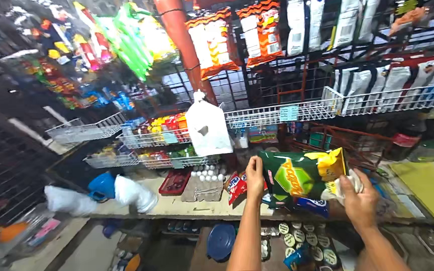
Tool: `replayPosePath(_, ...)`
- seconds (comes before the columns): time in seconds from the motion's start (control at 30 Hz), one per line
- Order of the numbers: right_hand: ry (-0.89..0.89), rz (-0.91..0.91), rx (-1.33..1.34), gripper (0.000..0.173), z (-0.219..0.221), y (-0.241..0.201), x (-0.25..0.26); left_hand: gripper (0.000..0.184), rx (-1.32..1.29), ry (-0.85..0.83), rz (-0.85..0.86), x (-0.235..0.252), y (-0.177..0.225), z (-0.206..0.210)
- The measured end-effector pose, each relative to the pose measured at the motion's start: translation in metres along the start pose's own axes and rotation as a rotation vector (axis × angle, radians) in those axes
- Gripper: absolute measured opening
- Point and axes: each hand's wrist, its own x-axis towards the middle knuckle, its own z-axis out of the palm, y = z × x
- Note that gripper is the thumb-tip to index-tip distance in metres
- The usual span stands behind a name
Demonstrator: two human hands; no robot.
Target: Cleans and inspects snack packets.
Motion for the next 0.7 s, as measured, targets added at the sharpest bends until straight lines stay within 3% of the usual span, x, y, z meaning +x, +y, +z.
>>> replayPosePath(0.1, 0.03, 0.313, -0.063, 0.042, -0.063, 0.033, -0.007, 0.026, 0.377, -0.282, -0.081, -0.046, -0.036, 0.021)
replayPosePath(0.17, 0.06, 0.467, -0.16, 0.039, -0.105, 0.061, -0.032, 0.033, 0.503, -0.379, -0.192, -0.086, -0.074, 0.045)
replayPosePath(0.4, 0.113, 1.054, -0.418, 0.04, -0.225, 0.13, -0.159, 0.034, 0.386, -0.69, -0.534, -0.189, -0.192, 0.09)
replayPosePath(0.47, 0.184, 1.022, -0.498, 0.04, -0.242, 0.137, -0.181, 0.031, 0.363, -0.736, -0.588, -0.197, -0.209, 0.091)
replayPosePath(0.57, 0.328, 0.762, -0.609, 0.04, -0.245, 0.116, -0.167, 0.028, 0.274, -0.75, -0.66, -0.199, -0.22, 0.095)
replayPosePath(0.63, 0.203, 0.58, -0.596, 0.039, -0.223, 0.093, -0.143, 0.028, 0.213, -0.767, -0.728, -0.199, -0.219, 0.097)
replayPosePath(0.7, -0.087, 0.512, -0.599, 0.038, -0.188, 0.086, -0.127, 0.028, 0.159, -0.788, -0.793, -0.198, -0.216, 0.099)
